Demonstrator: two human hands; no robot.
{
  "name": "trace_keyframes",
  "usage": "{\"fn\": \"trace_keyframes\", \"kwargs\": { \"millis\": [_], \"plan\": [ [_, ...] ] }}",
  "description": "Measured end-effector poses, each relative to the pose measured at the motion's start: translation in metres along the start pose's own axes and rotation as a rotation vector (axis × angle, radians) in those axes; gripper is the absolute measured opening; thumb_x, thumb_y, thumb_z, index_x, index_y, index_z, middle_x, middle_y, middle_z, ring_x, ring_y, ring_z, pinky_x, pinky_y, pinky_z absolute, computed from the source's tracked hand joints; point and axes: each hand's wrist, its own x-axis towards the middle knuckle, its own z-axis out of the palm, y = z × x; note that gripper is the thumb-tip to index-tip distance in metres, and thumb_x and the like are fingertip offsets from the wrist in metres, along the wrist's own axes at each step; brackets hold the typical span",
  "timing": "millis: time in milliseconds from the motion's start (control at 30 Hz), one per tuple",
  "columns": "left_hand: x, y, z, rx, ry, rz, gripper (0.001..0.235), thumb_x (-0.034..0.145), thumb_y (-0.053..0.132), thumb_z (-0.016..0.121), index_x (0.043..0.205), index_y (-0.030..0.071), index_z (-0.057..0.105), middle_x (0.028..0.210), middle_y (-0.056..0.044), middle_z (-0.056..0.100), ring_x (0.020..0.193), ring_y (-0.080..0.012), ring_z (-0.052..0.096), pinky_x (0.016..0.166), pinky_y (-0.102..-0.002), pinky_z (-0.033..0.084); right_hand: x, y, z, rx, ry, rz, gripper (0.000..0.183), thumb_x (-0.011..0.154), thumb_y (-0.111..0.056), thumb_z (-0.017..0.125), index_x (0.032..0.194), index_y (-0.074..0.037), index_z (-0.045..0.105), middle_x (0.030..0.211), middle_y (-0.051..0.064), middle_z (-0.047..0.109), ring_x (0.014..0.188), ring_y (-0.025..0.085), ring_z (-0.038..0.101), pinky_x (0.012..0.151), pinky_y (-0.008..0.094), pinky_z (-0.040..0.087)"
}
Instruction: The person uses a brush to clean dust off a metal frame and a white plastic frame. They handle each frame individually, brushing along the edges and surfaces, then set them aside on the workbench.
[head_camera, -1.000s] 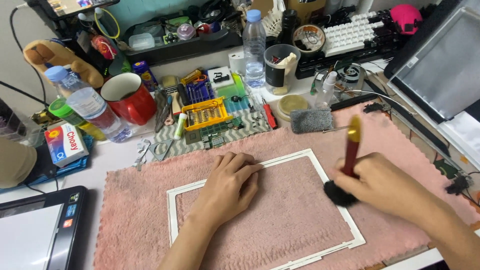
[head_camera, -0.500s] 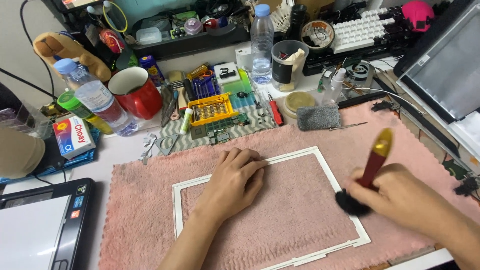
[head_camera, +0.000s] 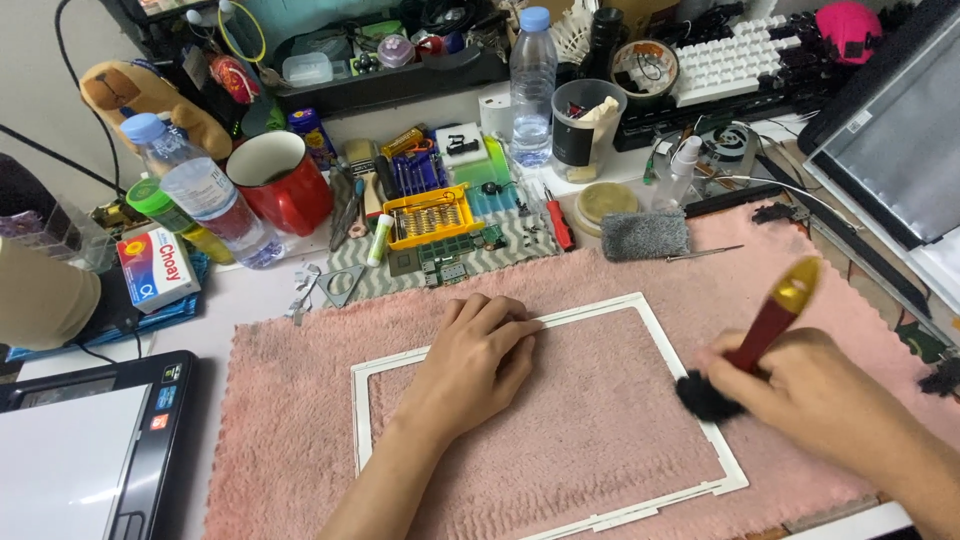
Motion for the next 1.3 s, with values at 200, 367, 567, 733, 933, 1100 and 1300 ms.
{"fn": "trace_keyframes", "kwargs": {
  "millis": [200,367,567,733,933,1100,1300],
  "plan": [
    [0.000,0.001,-0.001,-0.005,0.009,0.011,0.030,0.113,0.019,0.067,0.132,0.004,0.084,0.126,-0.009,0.076,0.112,-0.0295,0.065,0.101,-0.046,0.048,-0.005,-0.002,0.000,0.025,0.004,0.037,0.042,0.110,-0.047,0.067,0.091,-0.019,0.092,0.079,-0.003,0.092,0.074,0.008,0.081,0.079,0.023,0.057],
    [0.001,0.001,-0.001,-0.014,0.018,0.012,0.029,0.113,0.019,0.067,0.132,0.005,0.084,0.126,-0.008,0.076,0.113,-0.0297,0.065,0.101,-0.047,0.048,-0.007,-0.009,0.001,-0.120,-0.001,0.074,0.042,0.112,-0.056,0.054,0.109,-0.036,0.091,0.086,-0.010,0.090,0.073,0.006,0.084,0.068,0.022,0.062],
    [0.001,0.001,-0.001,-0.004,0.006,0.007,0.030,0.112,0.020,0.067,0.133,0.005,0.084,0.127,-0.008,0.076,0.112,-0.0290,0.065,0.101,-0.046,0.047,0.004,0.004,0.011,-0.088,0.053,-0.001,0.049,0.106,-0.059,0.057,0.134,-0.032,0.085,0.138,-0.013,0.087,0.113,0.009,0.095,0.101,0.030,0.081],
    [0.000,0.000,0.000,-0.002,0.001,0.006,0.029,0.112,0.019,0.069,0.132,0.005,0.084,0.127,-0.008,0.076,0.113,-0.0293,0.064,0.102,-0.047,0.047,0.006,0.012,0.011,-0.079,0.095,-0.023,0.041,0.107,-0.053,0.061,0.110,-0.027,0.092,0.105,-0.010,0.093,0.095,0.006,0.087,0.095,0.024,0.062],
    [0.000,0.001,-0.001,0.001,-0.007,-0.008,0.029,0.112,0.020,0.068,0.133,0.006,0.084,0.128,-0.008,0.076,0.114,-0.0294,0.064,0.101,-0.047,0.048,-0.006,-0.006,0.003,-0.092,0.037,0.066,0.042,0.109,-0.057,0.056,0.117,-0.031,0.088,0.110,-0.010,0.091,0.092,0.009,0.088,0.083,0.026,0.073],
    [0.000,0.002,-0.002,-0.010,0.011,0.007,0.029,0.113,0.019,0.067,0.132,0.004,0.084,0.127,-0.009,0.075,0.113,-0.0298,0.064,0.101,-0.047,0.048,-0.006,-0.007,0.000,-0.054,0.003,0.065,0.038,0.107,-0.051,0.066,0.104,-0.029,0.097,0.089,-0.010,0.096,0.082,0.005,0.083,0.084,0.020,0.057],
    [0.000,0.002,-0.002,-0.011,0.017,0.005,0.029,0.113,0.019,0.067,0.131,0.005,0.085,0.126,-0.009,0.075,0.113,-0.0305,0.064,0.100,-0.047,0.047,-0.004,-0.002,0.003,-0.040,0.036,0.008,0.036,0.107,-0.050,0.066,0.103,-0.029,0.095,0.083,-0.006,0.091,0.075,0.010,0.080,0.079,0.026,0.055]
  ]
}}
